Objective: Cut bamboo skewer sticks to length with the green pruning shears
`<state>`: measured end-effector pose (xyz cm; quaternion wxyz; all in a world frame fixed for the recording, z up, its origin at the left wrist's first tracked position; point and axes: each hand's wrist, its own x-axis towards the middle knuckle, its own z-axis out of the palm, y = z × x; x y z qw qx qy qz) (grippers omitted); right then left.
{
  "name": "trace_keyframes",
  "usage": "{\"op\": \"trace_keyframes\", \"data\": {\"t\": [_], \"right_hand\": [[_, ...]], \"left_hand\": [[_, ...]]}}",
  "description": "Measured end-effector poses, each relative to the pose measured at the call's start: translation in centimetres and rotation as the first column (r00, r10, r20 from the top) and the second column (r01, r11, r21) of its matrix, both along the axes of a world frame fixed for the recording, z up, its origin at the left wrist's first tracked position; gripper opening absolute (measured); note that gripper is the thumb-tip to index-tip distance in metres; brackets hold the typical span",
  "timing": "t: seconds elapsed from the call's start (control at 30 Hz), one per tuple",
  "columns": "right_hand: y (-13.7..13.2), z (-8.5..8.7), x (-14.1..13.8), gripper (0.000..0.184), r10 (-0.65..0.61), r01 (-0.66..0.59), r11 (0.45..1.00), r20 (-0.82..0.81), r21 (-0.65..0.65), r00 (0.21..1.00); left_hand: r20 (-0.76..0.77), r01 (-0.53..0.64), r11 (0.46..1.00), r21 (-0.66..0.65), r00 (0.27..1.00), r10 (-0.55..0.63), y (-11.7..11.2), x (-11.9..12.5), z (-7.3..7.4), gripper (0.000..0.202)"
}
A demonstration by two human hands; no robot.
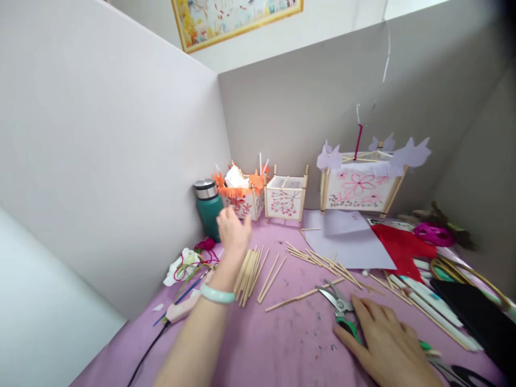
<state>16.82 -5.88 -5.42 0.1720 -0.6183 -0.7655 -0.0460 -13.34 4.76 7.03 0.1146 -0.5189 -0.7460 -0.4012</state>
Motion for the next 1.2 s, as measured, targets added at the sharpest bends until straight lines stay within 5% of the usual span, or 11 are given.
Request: {"op": "trace_keyframes", "data": {"t": [0.1,0.2,0.43,0.6,0.7,0.83,0.97,1.1,1.2], "right_hand": [[0.6,-1.1,0.8,0.057,0.042,-0.033,0.987,-0.055,0.158,0.998],[1.2,-1.4,1.4,0.051,0.095,-0.061,0.960,-0.114,0.273,0.989],[1.7,-0.4,1.6,0.036,0.220,-0.141,0.905,-0.159,0.401,0.962],[1.2,0.1,1.9,0.031,0.255,-0.146,0.885,-0.198,0.442,0.946],[1.2,1.2,1.8,0.029,0.261,-0.140,0.893,-0.237,0.428,0.936],[2.2,6.2,0.2,0.025,0.346,-0.198,0.883,-0.305,0.426,0.887],[3.0,15.4,-3.8,0.025,0.513,-0.283,0.804,-0.368,0.524,0.776],[2.6,23.1,-8.4,0.035,0.661,-0.398,0.702,-0.332,0.591,0.673],[1.8,25.3,-10.5,0.050,0.690,-0.516,0.688,-0.241,0.510,0.682]], "left_hand": [[0.119,-0.262,0.961,0.093,0.961,0.250,2.7,-5.5,2.5,0.073],[0.221,-0.350,0.933,0.079,0.919,0.326,5.2,-8.1,3.9,0.075],[0.319,-0.463,0.879,0.111,0.855,0.410,8.2,-7.9,4.1,0.079],[0.244,-0.387,0.901,0.199,0.909,0.337,7.7,-7.9,3.8,0.067],[0.195,-0.321,0.905,0.278,0.942,0.274,6.6,-7.3,5.1,0.066],[0.142,-0.131,0.916,0.379,0.986,0.083,3.2,-4.7,8.4,0.065],[0.143,0.099,0.937,0.335,0.978,-0.154,-1.8,-0.6,10.5,0.059],[0.177,0.352,0.906,0.237,0.901,-0.396,-6.9,3.6,10.1,0.055],[0.193,0.516,0.837,0.179,0.816,-0.544,-9.7,5.7,8.9,0.053]]}}
